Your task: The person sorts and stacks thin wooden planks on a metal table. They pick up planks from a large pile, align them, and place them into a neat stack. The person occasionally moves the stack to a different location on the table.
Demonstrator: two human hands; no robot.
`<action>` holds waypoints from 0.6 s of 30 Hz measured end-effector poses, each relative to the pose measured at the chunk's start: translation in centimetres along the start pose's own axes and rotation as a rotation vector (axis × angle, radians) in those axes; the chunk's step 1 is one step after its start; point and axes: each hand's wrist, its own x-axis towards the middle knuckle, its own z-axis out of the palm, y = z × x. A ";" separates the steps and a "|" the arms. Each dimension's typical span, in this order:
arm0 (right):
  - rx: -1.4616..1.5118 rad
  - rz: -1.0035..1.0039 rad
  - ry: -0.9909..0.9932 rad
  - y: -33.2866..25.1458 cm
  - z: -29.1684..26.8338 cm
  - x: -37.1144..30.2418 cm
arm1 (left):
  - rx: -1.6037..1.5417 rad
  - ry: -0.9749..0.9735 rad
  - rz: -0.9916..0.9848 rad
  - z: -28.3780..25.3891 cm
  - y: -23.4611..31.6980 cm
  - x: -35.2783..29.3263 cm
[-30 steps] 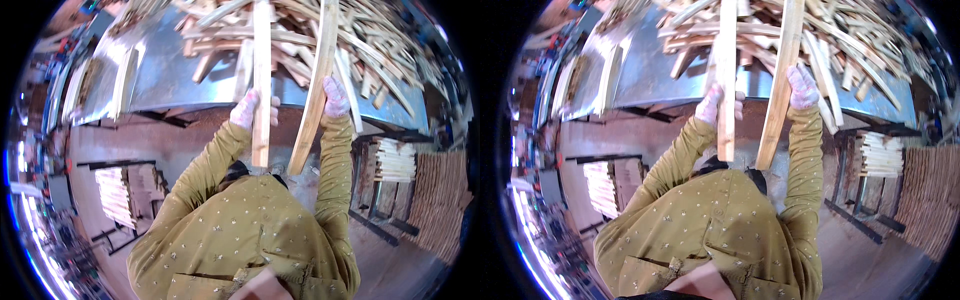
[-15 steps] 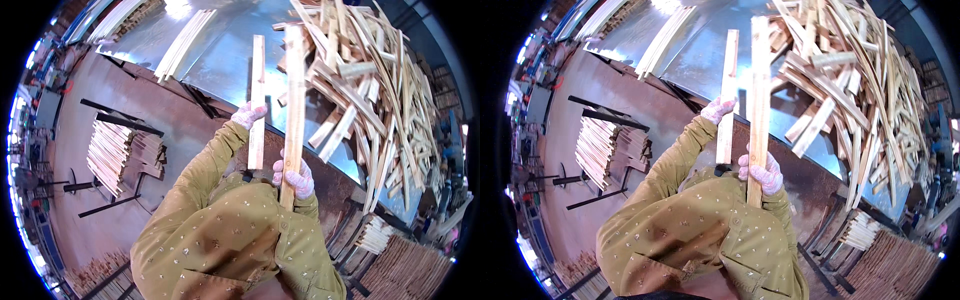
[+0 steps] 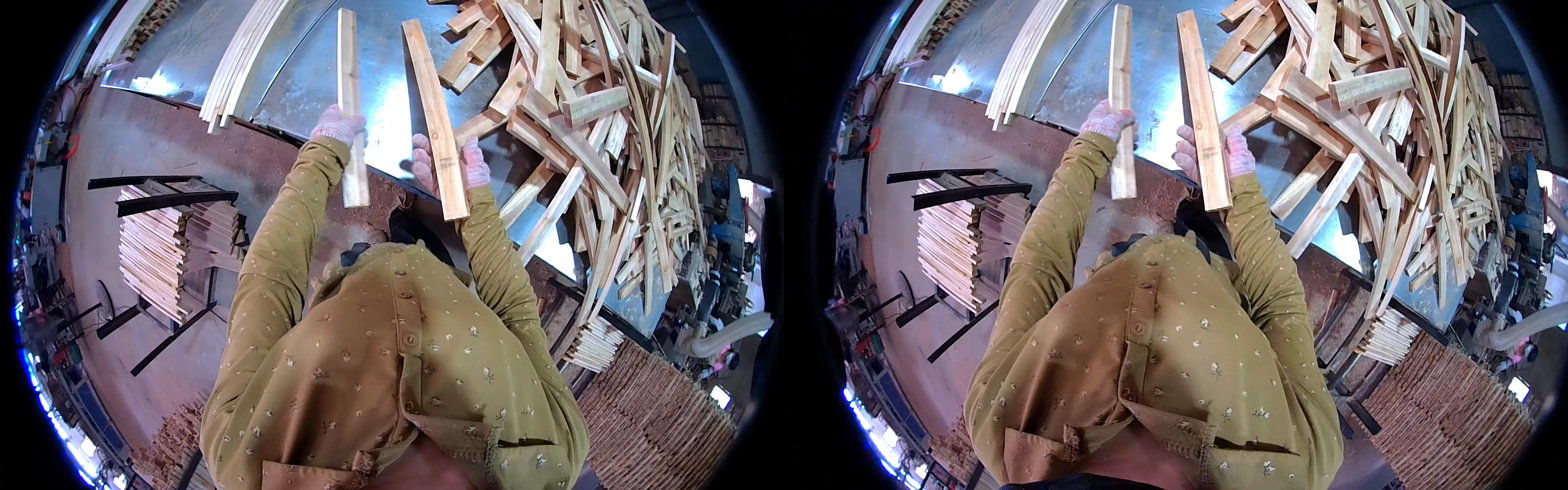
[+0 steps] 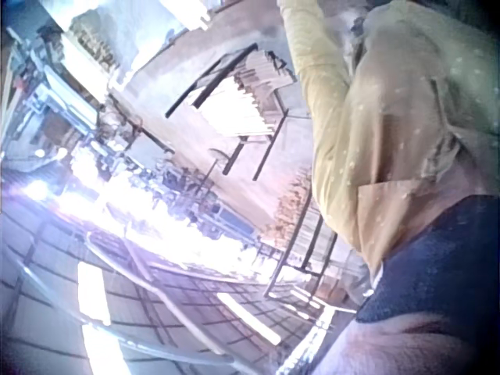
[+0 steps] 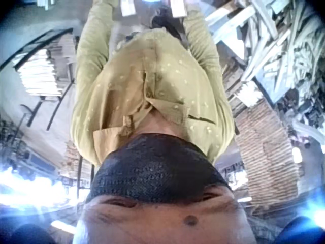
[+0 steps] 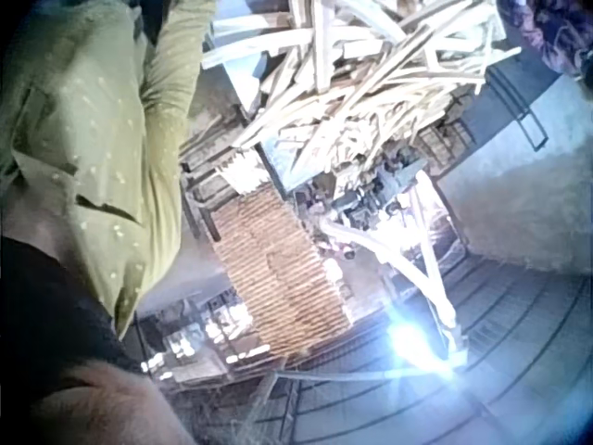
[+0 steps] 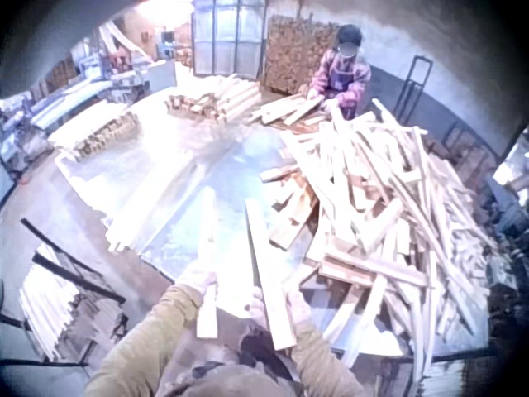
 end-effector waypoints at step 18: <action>-0.309 0.103 -0.009 -5.4 -0.5 6.1 | 1.290 0.682 -0.096 -17.3 6.5 11.5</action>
